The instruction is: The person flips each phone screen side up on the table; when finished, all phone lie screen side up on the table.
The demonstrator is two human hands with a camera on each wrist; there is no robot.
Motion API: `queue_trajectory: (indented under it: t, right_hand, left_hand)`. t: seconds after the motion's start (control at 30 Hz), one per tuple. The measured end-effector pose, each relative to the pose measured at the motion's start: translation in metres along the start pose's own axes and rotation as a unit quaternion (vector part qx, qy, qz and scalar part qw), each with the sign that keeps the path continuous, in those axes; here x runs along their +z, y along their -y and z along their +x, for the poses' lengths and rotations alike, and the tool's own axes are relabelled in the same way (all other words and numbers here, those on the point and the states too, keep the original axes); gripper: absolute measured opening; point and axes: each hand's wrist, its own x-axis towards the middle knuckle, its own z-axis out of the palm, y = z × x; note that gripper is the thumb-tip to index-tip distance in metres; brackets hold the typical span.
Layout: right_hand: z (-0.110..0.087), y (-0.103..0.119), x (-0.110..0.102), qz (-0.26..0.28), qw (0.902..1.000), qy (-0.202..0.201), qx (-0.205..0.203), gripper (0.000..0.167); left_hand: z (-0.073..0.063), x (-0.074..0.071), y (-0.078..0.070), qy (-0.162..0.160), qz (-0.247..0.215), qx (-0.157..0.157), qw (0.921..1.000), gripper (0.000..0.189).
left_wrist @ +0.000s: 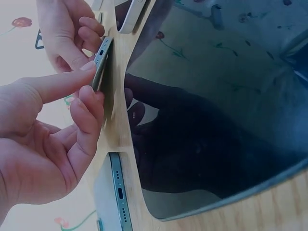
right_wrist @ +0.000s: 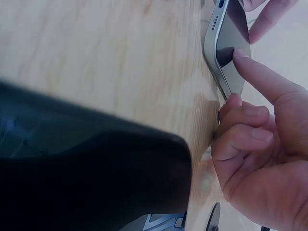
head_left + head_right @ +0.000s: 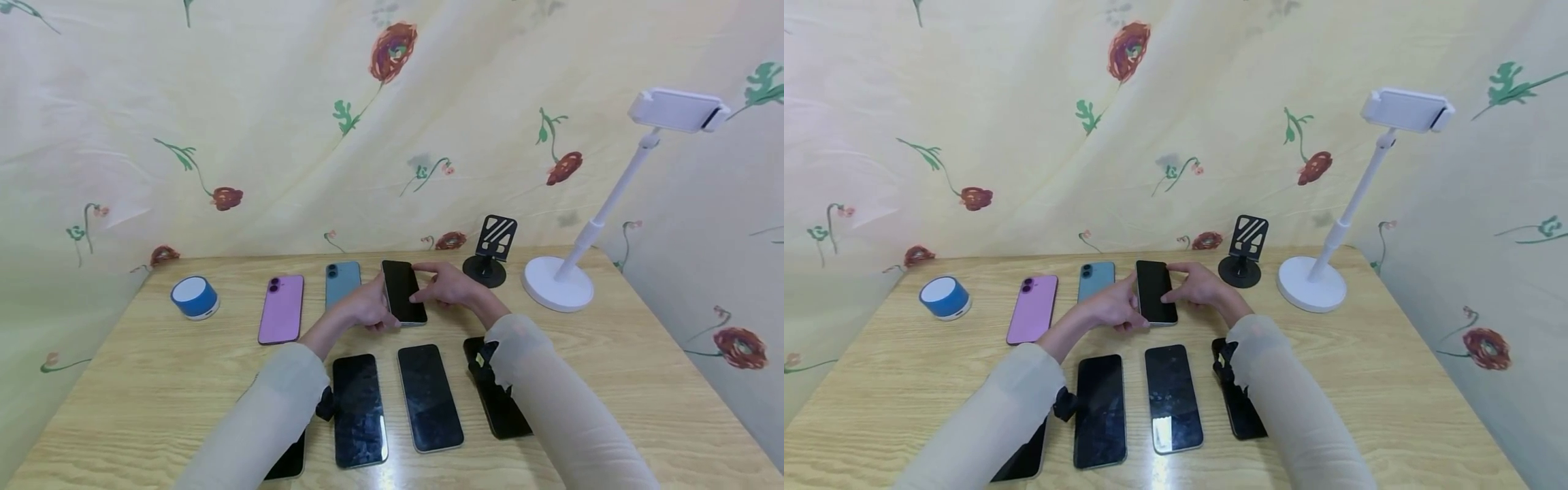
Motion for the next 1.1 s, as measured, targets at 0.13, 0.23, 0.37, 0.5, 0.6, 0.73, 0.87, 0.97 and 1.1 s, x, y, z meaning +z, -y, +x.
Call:
queue_trajectory:
  t: [0.13,0.23,0.37,0.5,0.6,0.73,0.87,0.97,1.1]
  right_hand:
    - [-0.0009,-0.0006,0.0015,0.002,0.9999,-0.013,0.003,0.085]
    - [-0.0020,0.0013,0.0032,0.001,0.9998,-0.021,0.004,0.084]
    - [-0.0037,0.0040,0.0049,-0.003,0.9997,-0.025,0.003,0.086]
    - [-0.0055,0.0051,0.0055,-0.001,0.9997,-0.023,0.002,0.088]
    - [-0.0061,0.0038,0.0062,-0.002,0.9997,-0.022,0.003,0.088]
    - [-0.0056,0.0024,0.0068,-0.009,0.9997,-0.023,0.009,0.087]
    - [-0.0072,0.0040,0.0069,-0.009,0.9996,-0.024,0.010,0.088]
    - [-0.0086,0.0050,0.0065,-0.009,0.9996,-0.024,0.008,0.088]
    - [-0.0085,0.0046,0.0064,-0.010,0.9996,-0.024,0.009,0.088]
  left_hand:
    - [0.0019,0.0006,0.0016,-0.001,0.019,0.000,0.9998,0.114]
    - [0.0029,0.0002,0.0028,-0.001,0.035,0.003,0.9994,0.113]
    - [0.0055,-0.0002,0.0025,-0.002,0.070,-0.006,0.9975,0.104]
    - [0.0083,0.0002,0.0017,-0.004,0.110,-0.035,0.9933,0.106]
    - [0.0095,0.0016,0.0015,-0.002,0.114,-0.051,0.9922,0.107]
    - [0.0096,0.0026,0.0013,-0.001,0.111,-0.059,0.9921,0.107]
    - [0.0090,0.0028,0.0011,0.001,0.099,-0.058,0.9934,0.107]
    - [0.0088,0.0030,0.0003,0.003,0.094,-0.056,0.9940,0.108]
    - [0.0087,0.0036,-0.0003,0.006,0.093,-0.055,0.9941,0.108]
